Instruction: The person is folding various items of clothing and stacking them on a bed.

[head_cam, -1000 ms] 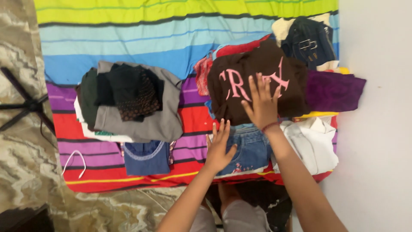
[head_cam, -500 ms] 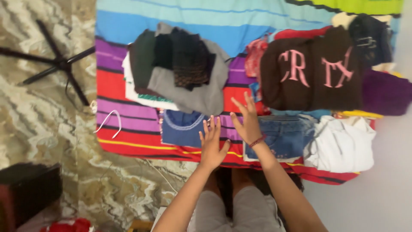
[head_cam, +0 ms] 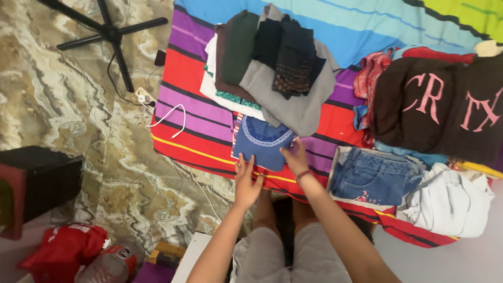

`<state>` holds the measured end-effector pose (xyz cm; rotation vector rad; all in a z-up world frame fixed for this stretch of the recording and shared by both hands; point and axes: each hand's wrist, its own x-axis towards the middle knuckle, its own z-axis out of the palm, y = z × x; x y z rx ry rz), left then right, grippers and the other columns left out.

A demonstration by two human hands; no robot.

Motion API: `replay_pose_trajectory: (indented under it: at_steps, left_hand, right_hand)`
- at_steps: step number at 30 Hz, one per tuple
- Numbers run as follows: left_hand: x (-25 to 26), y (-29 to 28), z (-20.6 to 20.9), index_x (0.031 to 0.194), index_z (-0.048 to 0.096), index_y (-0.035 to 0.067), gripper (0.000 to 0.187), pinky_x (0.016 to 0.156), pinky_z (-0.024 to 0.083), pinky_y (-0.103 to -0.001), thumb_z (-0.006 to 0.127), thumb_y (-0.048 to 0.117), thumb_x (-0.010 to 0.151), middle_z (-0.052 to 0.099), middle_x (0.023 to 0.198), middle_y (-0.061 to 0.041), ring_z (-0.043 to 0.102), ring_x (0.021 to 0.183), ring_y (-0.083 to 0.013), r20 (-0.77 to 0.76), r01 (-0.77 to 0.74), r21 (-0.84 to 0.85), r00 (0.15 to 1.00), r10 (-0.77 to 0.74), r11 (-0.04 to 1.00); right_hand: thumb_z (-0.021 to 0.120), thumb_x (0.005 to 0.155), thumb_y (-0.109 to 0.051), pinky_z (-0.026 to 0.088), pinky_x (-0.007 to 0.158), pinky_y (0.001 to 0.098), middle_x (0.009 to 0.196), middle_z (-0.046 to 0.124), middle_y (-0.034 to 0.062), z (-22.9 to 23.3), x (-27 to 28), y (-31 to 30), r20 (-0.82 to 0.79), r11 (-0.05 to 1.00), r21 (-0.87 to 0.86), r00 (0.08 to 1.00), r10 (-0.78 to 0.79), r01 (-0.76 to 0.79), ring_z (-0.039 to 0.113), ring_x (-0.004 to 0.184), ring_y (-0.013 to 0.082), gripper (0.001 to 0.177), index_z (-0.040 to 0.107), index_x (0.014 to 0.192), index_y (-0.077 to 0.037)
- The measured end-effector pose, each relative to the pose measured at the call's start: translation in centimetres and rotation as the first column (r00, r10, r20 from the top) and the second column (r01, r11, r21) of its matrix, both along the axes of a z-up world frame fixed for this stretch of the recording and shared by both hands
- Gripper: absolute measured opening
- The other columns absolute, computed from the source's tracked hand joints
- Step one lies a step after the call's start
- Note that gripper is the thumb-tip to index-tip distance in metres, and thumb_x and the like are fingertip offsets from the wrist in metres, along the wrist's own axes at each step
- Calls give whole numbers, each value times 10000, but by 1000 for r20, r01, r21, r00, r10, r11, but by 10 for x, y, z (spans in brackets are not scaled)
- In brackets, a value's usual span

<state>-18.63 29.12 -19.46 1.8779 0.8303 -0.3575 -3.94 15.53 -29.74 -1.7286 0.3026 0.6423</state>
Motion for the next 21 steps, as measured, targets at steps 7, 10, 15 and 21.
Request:
replay_pose_trajectory:
  at_steps: [7,10,15,21]
  left_hand:
    - [-22,-1,-47,1557,419,173,708,1209,260,-562,688,181,902,182,1661,-239,250,1496,-433,47,-199,-113,978,205,974]
    - [-26,5,-63,1544,445,149,668,1215,264,-528,685,182,921,260,1632,-260,287,1484,-423,65,-239,-123,967,248,963]
    - [-17,9,-68,1618,276,224,778,1166,361,-565,661,149,947,339,1576,-287,403,1414,-469,-59,-493,-399,855,515,773]
    - [-11,1,-91,1645,-21,161,1085,1080,462,-518,766,112,898,397,1382,-244,589,1209,-353,-23,-629,-487,703,711,606]
  right_hand:
    - [952,645,-468,470,1131,436,1348,613,214,-11,-54,2,-193,860,-501,981,-4,-95,587,1298,347,1071,429,1504,-99]
    - [908,688,-492,518,1055,431,1283,668,190,19,-52,20,-204,872,-480,979,-5,-95,618,1261,322,866,583,1402,-125]
    - [899,751,-308,631,845,439,1411,517,302,44,-49,10,-279,925,-372,941,-193,80,594,1245,429,932,436,1514,-40]
    - [864,833,-303,609,636,245,1155,567,138,20,-59,15,-504,973,-113,833,-229,199,700,772,186,828,395,1461,-35]
